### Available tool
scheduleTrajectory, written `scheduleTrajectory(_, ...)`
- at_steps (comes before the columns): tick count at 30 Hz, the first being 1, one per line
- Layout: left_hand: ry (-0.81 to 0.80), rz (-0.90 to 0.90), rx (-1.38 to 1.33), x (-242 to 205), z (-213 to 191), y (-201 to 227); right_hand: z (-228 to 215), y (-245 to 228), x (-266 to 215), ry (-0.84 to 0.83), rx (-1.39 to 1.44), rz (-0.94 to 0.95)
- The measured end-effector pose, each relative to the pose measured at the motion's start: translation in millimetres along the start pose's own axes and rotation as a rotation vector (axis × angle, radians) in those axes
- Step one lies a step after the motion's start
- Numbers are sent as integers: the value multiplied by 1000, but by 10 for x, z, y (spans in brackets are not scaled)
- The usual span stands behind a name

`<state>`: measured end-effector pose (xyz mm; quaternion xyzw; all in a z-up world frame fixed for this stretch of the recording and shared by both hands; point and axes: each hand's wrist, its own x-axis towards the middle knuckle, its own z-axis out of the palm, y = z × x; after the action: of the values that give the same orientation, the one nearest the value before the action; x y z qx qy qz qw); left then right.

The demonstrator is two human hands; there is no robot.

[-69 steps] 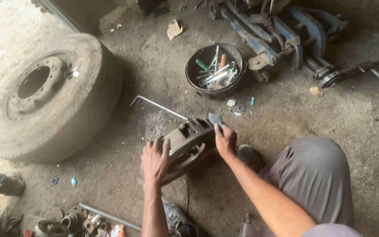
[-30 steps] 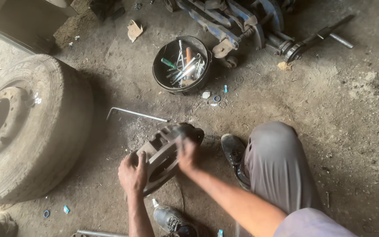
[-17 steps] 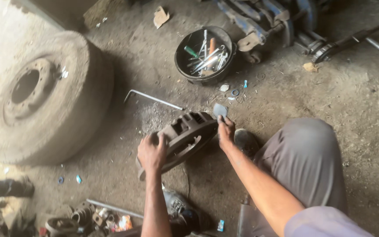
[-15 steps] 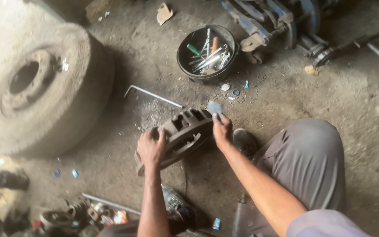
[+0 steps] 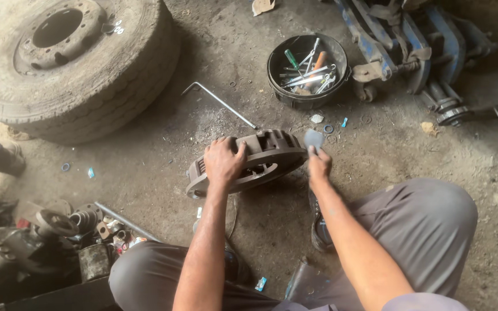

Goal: The person is using an abrasive block to scrub the surface of a clutch plate and its metallic housing.

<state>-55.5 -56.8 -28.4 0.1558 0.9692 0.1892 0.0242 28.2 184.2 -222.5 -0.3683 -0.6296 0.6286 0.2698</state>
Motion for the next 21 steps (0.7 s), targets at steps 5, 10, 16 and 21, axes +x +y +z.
scheduleTrajectory(5, -8, 8, 12, 63, 22, 109, -119, 115, 44, 69, -74, 132)
scheduleTrajectory(10, -77, 20, 11, 179, 118, 123, -212, -78, 152, 301, 77, 121)
scheduleTrajectory(16, -195, 107, 2, 316, 93, 3, -253, -24, 214, 408, 80, 201)
scheduleTrajectory(21, -245, 163, 10, 260, 116, -38, -218, 647, 160, 315, 108, 357)
